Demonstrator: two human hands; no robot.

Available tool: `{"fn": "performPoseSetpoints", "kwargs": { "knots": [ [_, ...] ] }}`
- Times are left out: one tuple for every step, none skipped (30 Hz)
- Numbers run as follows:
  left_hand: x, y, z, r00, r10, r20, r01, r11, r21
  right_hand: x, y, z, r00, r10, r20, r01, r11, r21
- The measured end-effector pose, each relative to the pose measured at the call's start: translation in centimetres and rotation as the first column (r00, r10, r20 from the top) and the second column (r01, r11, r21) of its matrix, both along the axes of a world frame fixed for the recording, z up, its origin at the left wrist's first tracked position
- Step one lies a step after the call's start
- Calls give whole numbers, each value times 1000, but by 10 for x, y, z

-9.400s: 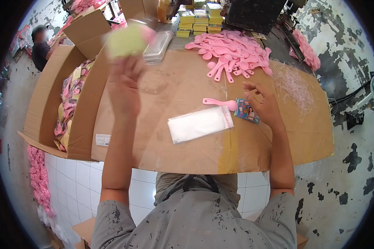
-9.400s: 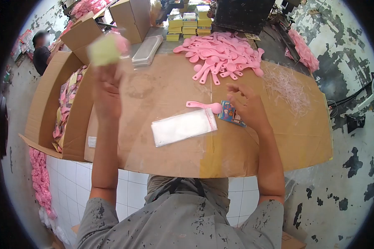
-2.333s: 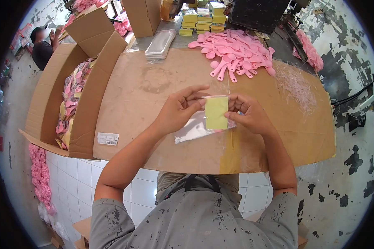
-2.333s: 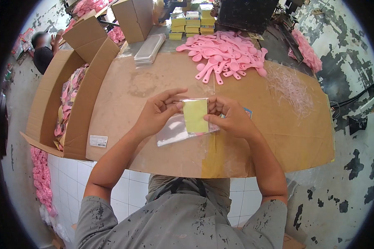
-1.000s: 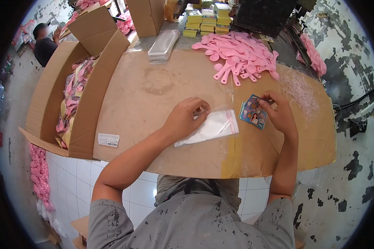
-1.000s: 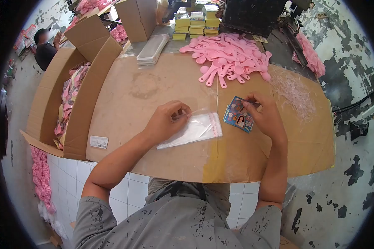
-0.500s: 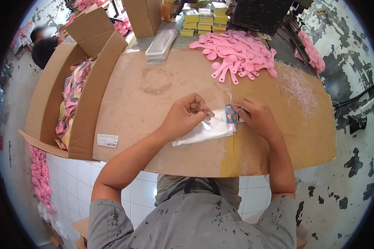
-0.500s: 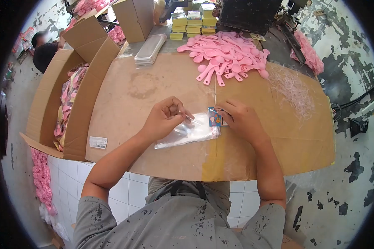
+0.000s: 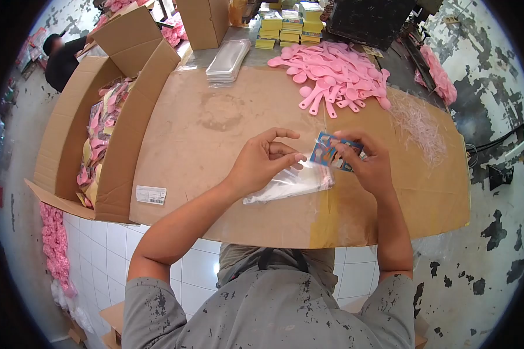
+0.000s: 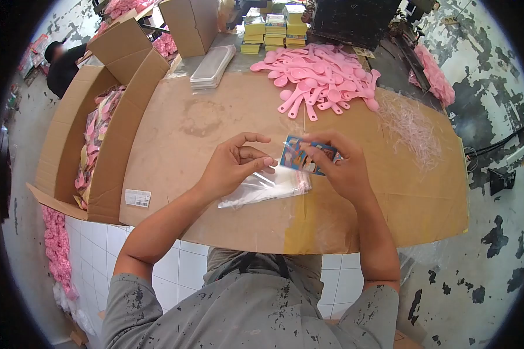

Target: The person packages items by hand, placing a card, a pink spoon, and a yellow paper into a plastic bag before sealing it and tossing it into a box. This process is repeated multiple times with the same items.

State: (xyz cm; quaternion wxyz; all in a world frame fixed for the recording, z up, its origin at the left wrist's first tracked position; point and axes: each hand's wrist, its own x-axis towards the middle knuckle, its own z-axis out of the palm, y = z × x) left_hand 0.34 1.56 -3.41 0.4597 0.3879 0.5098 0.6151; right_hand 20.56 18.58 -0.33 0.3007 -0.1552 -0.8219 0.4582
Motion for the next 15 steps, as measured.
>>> {"fn": "performPoseSetpoints", "kwargs": {
  "knots": [
    [0, 0, 1, 1000, 3, 16, -3, 1000, -4, 1, 2, 2, 997, 46, 60, -50, 997, 64],
    [1, -1, 1, 1000, -15, -12, 16, 1000, 10, 2, 3, 3, 989, 88, 122, -103, 987, 125],
    [2, -1, -1, 999, -34, -41, 35, 999, 23, 2, 4, 4, 975, 125, 186, -159, 971, 181],
    [3, -2, -2, 996, -54, -70, 57, 998, 34, 0, 3, 3, 972, 155, 179, -189, 963, 193],
    [4, -3, -1, 984, -68, -165, 75, 997, 36, -4, 1, 1, 968, 184, 171, -217, 954, 206],
    [5, -5, 2, 962, -82, -259, 94, 995, 35, -7, -2, 0, 964, 211, 164, -244, 945, 218],
    [6, -7, 5, 932, -95, -350, 114, 993, 34, -9, -6, -1, 971, 204, 128, -226, 956, 188],
    [7, -7, 6, 930, -88, -356, 104, 994, 24, -12, -11, -1, 976, 195, 91, -208, 966, 156],
    [7, -7, 7, 928, -81, -363, 92, 996, 14, -13, -13, -2, 981, 186, 54, -192, 973, 125],
    [7, -7, 8, 926, -72, -370, 79, 997, 4, -12, -11, -3, 986, 163, 20, -162, 986, -43],
    [7, -8, 11, 946, -37, -321, 44, 999, 12, -10, -7, -5, 991, 135, -8, -133, 968, -210],
    [8, -8, 14, 963, -2, -269, 7, 1000, 19, -8, -2, -7, 994, 103, -31, -107, 922, -371],
    [7, -8, 16, 975, 36, -217, -31, 999, 26, -5, 2, -9, 990, 138, 11, -125, 922, -366],
    [7, -8, 15, 974, 27, -224, -21, 999, 29, -2, 6, -11, 984, 171, 52, -142, 922, -360],
    [6, -8, 15, 973, 16, -229, -9, 999, 32, 0, 8, -12, 975, 201, 94, -155, 921, -356]
  ]
}}
